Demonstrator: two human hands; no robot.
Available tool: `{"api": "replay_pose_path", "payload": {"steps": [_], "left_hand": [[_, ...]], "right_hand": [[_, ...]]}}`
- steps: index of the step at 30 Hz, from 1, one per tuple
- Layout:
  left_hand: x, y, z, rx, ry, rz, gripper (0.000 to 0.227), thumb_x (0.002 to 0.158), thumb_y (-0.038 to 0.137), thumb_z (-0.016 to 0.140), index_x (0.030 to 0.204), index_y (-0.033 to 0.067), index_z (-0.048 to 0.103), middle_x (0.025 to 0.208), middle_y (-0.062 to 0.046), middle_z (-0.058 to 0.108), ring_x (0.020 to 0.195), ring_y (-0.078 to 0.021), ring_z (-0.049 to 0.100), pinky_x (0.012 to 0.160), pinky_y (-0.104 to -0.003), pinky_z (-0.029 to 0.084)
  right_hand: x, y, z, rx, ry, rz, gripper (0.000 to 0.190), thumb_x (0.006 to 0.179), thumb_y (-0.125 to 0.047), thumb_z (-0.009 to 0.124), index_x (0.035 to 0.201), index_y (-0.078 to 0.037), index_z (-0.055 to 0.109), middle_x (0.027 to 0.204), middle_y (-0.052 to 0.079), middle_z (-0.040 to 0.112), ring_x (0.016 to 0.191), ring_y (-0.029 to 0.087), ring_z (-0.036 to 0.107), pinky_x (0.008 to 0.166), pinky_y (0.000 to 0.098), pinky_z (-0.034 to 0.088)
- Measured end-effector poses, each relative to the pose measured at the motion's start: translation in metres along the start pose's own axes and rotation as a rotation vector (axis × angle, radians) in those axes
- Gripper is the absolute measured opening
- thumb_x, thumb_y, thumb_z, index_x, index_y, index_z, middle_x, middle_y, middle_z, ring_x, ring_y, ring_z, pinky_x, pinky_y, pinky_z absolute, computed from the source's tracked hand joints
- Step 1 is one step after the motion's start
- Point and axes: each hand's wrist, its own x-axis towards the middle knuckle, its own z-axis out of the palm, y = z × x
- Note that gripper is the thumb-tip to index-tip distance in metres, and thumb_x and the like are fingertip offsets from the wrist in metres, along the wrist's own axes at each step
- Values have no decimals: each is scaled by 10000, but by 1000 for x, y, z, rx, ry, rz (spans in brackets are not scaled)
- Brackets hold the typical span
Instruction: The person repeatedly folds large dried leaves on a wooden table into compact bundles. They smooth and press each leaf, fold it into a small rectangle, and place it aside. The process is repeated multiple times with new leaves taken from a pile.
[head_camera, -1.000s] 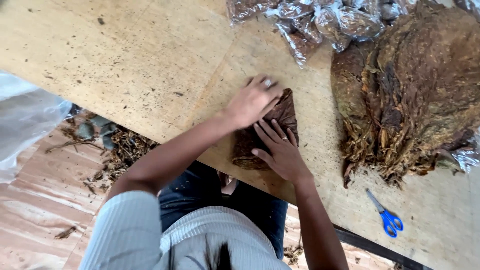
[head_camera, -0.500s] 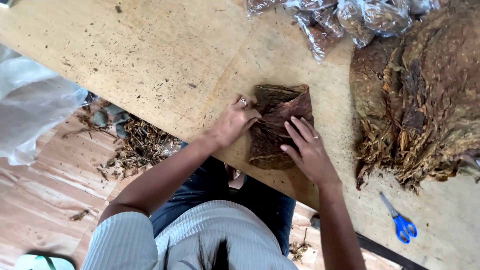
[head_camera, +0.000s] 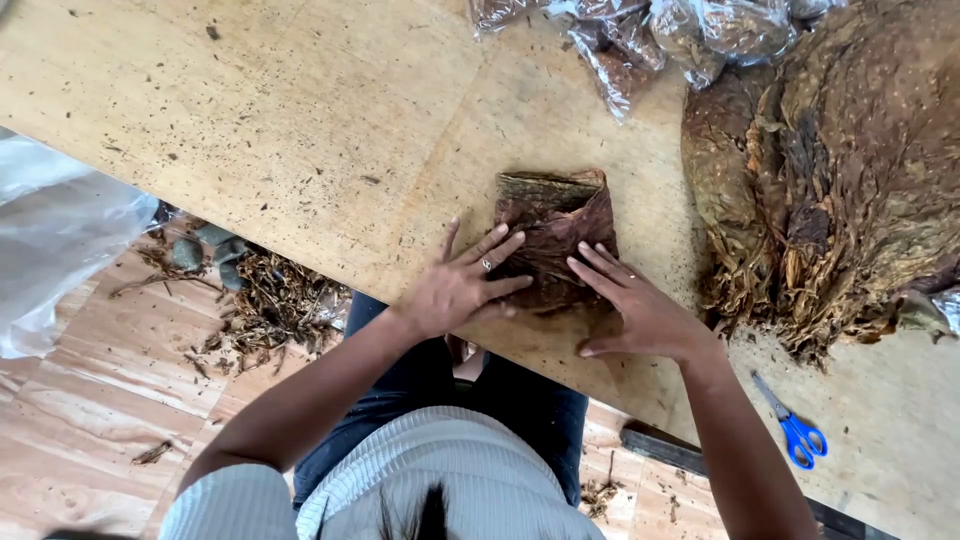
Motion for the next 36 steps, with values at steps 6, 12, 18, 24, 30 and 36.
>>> {"api": "replay_pose_path", "payload": {"steps": [6,12,18,24,30,36], "left_hand": [[13,-4,2,-434,-170,-366,407,1012,486,307,1068,241,626,1302,37,593,1316,-149,448,1076,-676,191],[18,-9,11,-537,-150,-505,659,918,680,310,1166,157,625,1160,-61,678,1215,-191,563,1105,-643,170],[34,4,15,-319,18,-631,345,909,493,559,921,153,623,798,-39,690,899,-205,680,1053,-513,333],[37,-13,38,-113,223,-322,272,893,196,622,1145,218,519,1088,-15,573,1041,-216,570,963,-430,390],[38,-7,6,-183,-136,-129,684,733,489,725,1276,112,551,1292,-102,576,1249,-276,506,1077,-500,349],[53,-24,-19,-417,-228,-165,359,890,216,626,1218,79,581,1101,-156,682,1076,-332,625,1025,-526,397]], "right_hand": [[-4,-10,-14,115,118,8,738,830,-482,615,1454,-167,379,1488,103,394,1381,315,324,1079,576,271],[10,8,4,387,504,193,223,943,-236,607,1080,-98,714,1020,99,720,1030,250,655,884,401,513],[50,24,3,547,611,238,138,908,-304,701,812,-212,740,689,-42,677,676,22,568,634,226,485],[66,38,16,524,757,404,361,694,-248,838,907,-127,572,756,29,662,681,113,569,617,248,432],[73,53,23,67,971,38,314,700,2,837,855,-68,573,898,50,488,910,292,563,736,374,480],[45,40,22,343,599,-175,294,898,-165,636,1180,-88,659,1192,121,651,1167,329,565,1011,480,368]]}}
